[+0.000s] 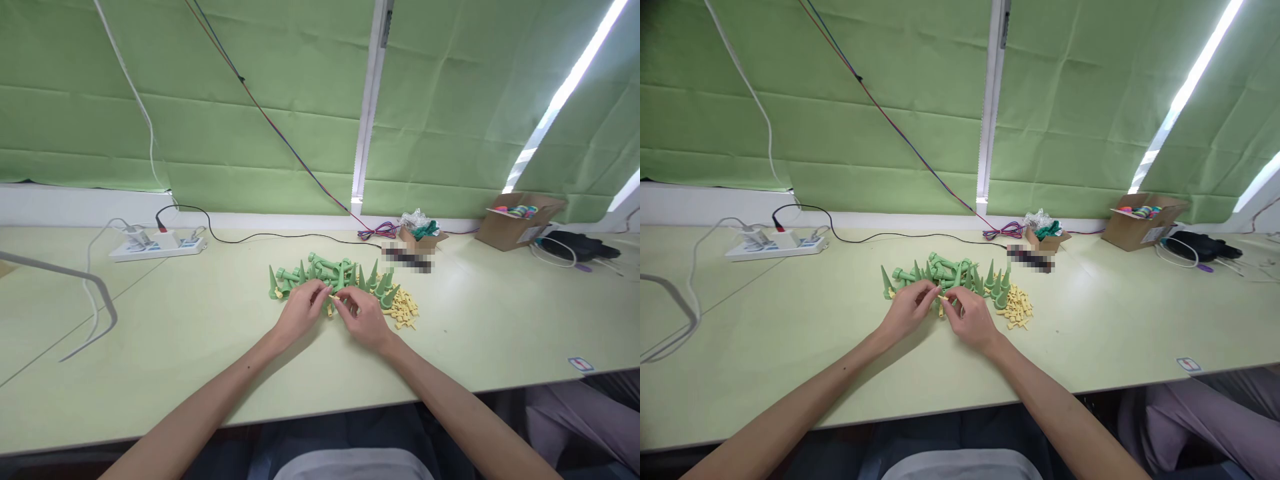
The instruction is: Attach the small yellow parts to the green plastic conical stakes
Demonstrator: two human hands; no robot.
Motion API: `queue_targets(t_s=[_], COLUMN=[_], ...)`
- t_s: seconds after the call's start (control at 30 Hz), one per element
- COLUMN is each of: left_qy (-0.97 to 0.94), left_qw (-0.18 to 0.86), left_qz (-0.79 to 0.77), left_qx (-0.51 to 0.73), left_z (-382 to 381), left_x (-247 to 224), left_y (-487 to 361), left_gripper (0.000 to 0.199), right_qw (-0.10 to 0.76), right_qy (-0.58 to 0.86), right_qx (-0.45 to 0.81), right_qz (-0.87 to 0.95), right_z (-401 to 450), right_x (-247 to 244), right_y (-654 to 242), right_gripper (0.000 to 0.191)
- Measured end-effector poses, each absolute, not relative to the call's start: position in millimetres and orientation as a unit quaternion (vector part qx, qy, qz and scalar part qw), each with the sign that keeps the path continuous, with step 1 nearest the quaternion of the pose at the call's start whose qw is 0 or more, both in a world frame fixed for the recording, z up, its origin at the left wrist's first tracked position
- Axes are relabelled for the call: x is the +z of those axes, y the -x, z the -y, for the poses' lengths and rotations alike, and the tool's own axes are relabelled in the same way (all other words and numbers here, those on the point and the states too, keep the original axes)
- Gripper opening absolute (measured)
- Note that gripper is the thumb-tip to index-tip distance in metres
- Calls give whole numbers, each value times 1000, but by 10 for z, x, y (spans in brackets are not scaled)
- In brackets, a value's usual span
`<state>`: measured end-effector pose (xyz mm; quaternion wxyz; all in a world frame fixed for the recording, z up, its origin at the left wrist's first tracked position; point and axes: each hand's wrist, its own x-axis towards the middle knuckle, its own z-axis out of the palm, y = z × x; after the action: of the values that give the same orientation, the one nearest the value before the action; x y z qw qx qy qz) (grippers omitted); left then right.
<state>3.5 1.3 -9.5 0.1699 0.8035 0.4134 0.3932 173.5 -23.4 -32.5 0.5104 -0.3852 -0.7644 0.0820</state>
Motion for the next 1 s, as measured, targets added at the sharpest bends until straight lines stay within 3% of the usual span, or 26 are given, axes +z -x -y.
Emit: queue_targets(t_s=[0.63, 1.0], left_qy=[-751, -776], left_qw=[181, 208], left_qz=[-453, -435], left_qx=[445, 406], left_z=[9, 22], left_x=[-38, -61], left_y=[-35, -38], left_gripper=[30, 30], right_qw=[509, 574], right_qy=[399, 417], right_qx=[89, 66], right_qz=[757, 701], right_z=[221, 239], right_x=[-328, -273], right_y=[-1737, -1734], right_gripper=[14, 12])
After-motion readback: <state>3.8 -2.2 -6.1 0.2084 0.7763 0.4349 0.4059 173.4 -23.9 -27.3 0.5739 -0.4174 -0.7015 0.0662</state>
